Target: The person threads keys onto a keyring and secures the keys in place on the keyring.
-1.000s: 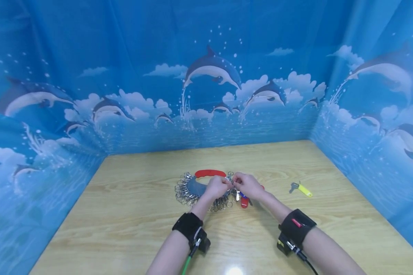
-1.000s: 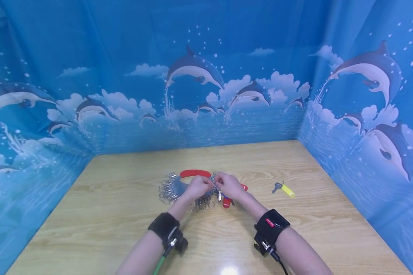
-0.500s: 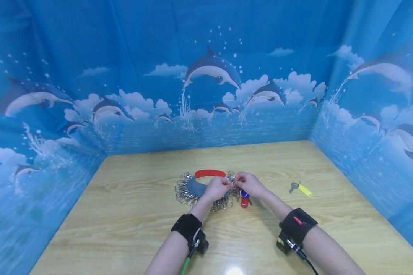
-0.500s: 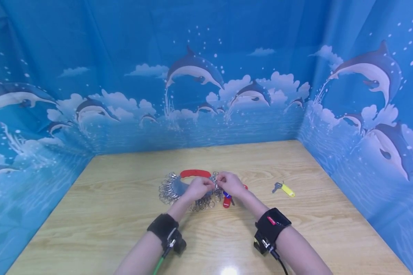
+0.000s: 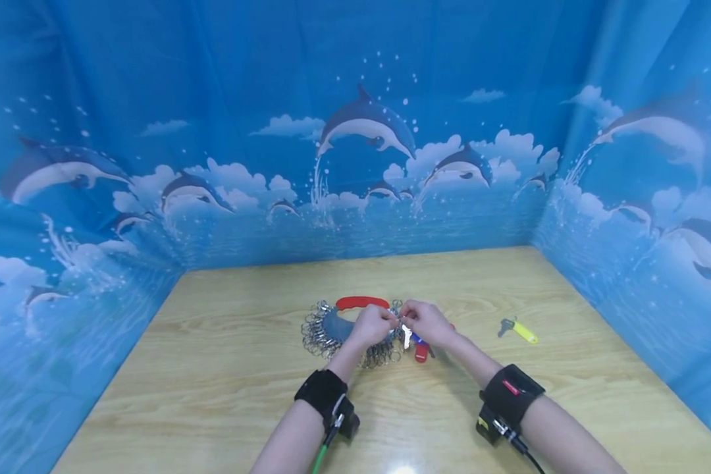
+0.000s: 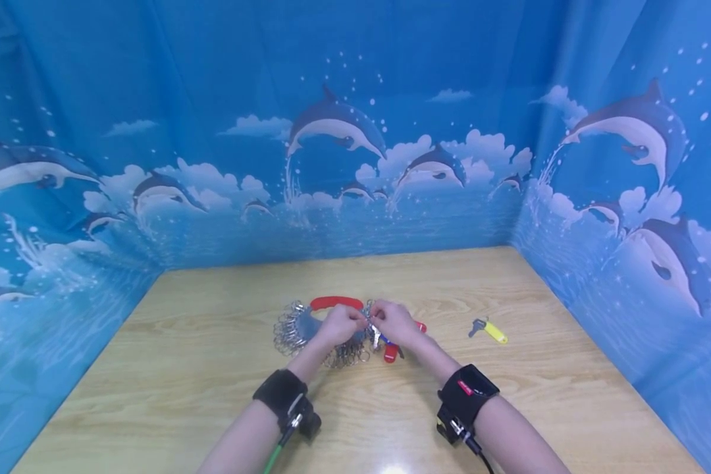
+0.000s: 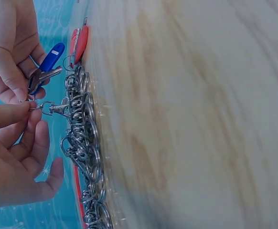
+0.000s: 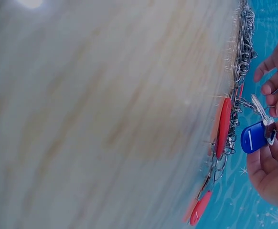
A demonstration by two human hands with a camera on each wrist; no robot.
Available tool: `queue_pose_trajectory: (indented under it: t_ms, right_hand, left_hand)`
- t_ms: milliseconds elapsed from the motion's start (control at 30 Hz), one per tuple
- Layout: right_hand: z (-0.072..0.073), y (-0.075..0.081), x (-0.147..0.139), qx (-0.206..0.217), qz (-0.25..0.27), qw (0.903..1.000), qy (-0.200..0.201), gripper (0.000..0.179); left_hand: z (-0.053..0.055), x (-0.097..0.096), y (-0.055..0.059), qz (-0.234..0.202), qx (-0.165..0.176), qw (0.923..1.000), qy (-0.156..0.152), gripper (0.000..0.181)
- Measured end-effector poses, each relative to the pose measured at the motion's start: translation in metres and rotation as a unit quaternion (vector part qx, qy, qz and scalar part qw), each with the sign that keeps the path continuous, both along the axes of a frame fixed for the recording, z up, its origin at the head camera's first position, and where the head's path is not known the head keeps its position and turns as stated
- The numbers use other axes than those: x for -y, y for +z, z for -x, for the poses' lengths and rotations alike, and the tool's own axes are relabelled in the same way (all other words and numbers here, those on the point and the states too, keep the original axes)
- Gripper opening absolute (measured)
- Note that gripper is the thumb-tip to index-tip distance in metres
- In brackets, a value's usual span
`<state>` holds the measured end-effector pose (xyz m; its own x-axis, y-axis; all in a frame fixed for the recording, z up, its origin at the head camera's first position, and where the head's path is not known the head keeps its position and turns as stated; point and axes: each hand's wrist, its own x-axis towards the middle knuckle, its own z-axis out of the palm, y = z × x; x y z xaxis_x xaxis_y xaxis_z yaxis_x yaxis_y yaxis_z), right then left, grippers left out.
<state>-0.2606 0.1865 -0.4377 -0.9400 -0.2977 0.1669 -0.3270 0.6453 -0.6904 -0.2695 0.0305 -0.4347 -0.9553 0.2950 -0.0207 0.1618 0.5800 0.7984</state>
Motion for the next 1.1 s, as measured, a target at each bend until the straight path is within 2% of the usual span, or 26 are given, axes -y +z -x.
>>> queue_pose_trajectory:
  t_ms: [267, 433, 567, 867, 1100]
  right_hand:
    - [-0.0022, -0.0019, 0.0039, -0.06, -0.049, 0.9969, 0.013, 0.005]
    - [-0.0017, -0.0015, 0.0032, -0.104, -0.03, 0.9934, 0.037, 0.004]
    - [-0.001, -0.0015, 0.0035, -0.108, -0.028, 0.9928, 0.042, 0.005]
    - [0.0016, -0.0044, 0.0056, -0.093, -0.062, 0.9935, 0.024, 0.006]
    - [0.0014, -0.0032, 0.0055, -0.093, -0.061, 0.9934, 0.027, 0.006]
  left_hand:
    - [0.0048, 0.0024, -0.0037, 0.02, -0.005, 0.9998, 0.006, 0.01]
    - [0.0076, 0.0026, -0.005, 0.02, -0.016, 0.9996, 0.01, 0.011]
    - [0.0074, 0.0027, -0.0052, 0.022, -0.021, 0.9995, 0.013, 0.013]
    - [0.0059, 0.0014, -0.0063, 0.019, -0.002, 0.9993, 0.031, 0.012]
    - [0.0069, 0.0008, -0.0069, 0.01, 0.019, 0.9989, 0.042, 0.012]
